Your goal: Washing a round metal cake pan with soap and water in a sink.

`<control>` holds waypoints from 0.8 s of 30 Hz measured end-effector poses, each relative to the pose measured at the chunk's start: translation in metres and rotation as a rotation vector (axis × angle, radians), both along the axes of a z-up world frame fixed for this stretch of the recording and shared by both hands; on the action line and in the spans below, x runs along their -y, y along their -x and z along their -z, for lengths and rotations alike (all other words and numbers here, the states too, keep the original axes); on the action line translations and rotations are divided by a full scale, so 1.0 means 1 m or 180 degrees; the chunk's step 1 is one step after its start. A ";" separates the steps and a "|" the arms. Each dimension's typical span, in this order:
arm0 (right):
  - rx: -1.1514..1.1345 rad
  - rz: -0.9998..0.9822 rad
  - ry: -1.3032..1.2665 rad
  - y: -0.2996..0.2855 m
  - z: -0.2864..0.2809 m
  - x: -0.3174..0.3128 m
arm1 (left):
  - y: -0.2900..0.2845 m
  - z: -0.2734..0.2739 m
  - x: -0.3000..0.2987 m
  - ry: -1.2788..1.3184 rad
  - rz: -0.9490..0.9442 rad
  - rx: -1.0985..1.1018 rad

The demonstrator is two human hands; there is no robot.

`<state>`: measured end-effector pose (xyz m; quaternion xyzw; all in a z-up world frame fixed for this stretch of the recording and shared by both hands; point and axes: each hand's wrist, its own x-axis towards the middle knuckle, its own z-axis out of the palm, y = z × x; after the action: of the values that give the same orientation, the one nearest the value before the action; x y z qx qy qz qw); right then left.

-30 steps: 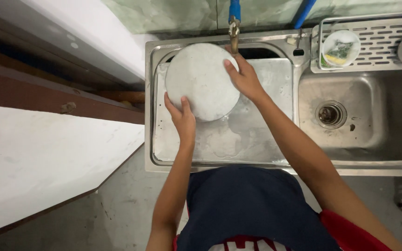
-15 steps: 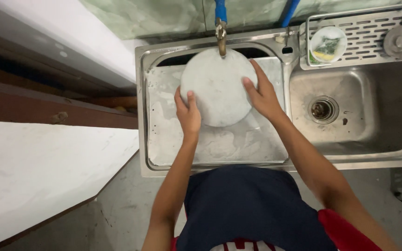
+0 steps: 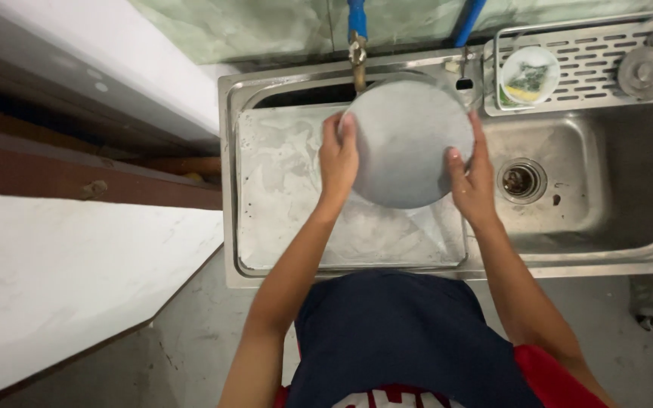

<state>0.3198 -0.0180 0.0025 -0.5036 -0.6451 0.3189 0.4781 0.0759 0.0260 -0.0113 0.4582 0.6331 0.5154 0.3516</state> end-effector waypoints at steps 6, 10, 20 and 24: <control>0.0193 0.0128 -0.0140 -0.009 -0.022 0.001 | -0.004 -0.018 -0.020 0.0092 0.0643 -0.0005; 0.0398 0.0497 0.0413 -0.013 -0.027 0.009 | -0.007 -0.022 -0.013 -0.0215 0.0861 0.0075; -0.0501 0.0379 0.1307 0.002 -0.058 0.024 | 0.005 -0.020 0.012 -0.0944 0.0887 -0.0222; -0.1075 0.0344 0.1553 -0.013 -0.008 0.008 | 0.004 -0.037 0.025 -0.0951 0.0882 -0.0399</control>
<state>0.3323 -0.0262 0.0108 -0.5770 -0.4331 0.5177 0.4598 0.0720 0.0013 0.0254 0.6190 0.5013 0.5208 0.3071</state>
